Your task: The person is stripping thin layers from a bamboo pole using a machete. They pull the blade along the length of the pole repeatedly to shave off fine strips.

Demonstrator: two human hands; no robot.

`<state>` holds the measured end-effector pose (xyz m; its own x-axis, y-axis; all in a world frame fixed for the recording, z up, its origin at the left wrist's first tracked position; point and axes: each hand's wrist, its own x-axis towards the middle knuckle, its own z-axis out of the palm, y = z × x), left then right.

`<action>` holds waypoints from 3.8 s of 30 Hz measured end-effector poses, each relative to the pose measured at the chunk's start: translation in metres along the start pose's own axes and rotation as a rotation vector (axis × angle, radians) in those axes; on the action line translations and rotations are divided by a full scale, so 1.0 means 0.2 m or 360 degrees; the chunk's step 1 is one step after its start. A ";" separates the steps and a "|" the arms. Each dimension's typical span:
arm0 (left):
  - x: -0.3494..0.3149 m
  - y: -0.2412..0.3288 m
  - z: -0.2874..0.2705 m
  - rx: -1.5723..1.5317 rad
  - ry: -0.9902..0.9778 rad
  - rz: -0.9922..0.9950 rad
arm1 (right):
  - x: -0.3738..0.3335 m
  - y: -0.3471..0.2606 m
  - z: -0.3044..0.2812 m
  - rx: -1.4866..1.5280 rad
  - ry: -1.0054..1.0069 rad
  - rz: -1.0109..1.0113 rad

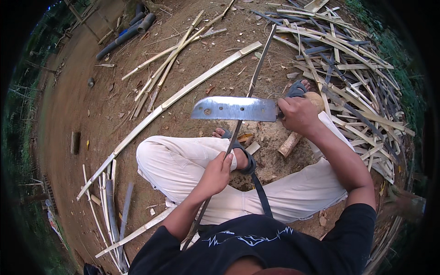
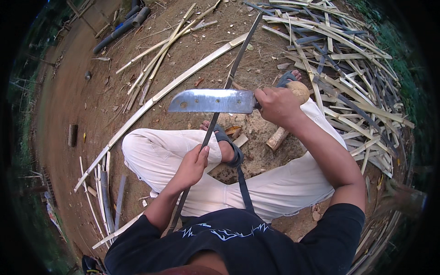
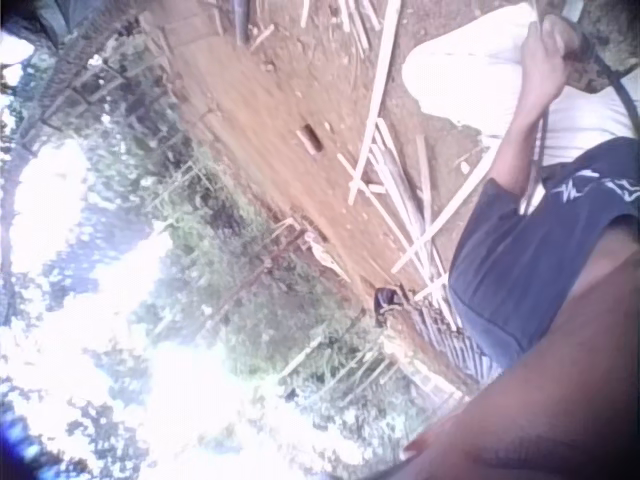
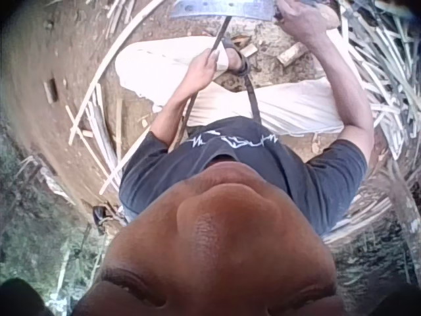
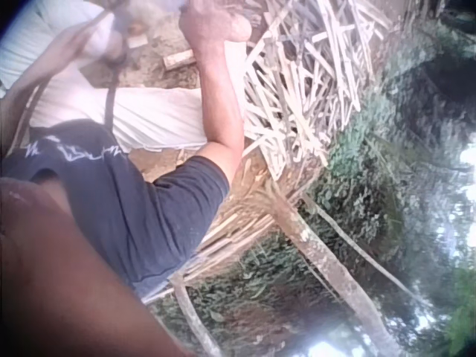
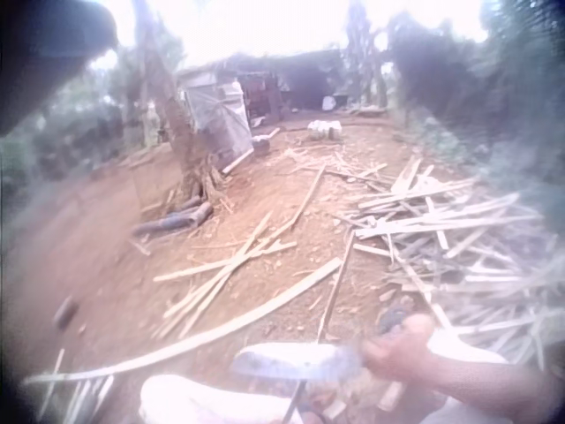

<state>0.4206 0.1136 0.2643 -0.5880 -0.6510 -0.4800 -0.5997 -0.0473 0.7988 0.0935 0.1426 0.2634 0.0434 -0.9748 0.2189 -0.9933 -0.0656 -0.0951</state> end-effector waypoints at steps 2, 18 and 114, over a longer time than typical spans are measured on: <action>-0.03 -0.01 -0.03 -0.0019 -0.0040 -0.0060 | 0.01 0.04 -0.01 -0.0065 0.0033 -0.0127; -0.25 -0.01 -0.05 0.0115 -0.0034 -0.0122 | 0.00 0.30 0.02 -0.0090 0.0025 0.0349; -0.18 -0.03 -0.06 -0.1103 -0.0378 -0.0459 | 0.03 0.09 -0.04 0.0042 0.0220 0.0002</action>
<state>0.4511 0.1284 0.2817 -0.6076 -0.3659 -0.7049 -0.3170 -0.7020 0.6377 0.0741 0.1373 0.2712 0.0253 -0.9362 0.3506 -0.9901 -0.0720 -0.1207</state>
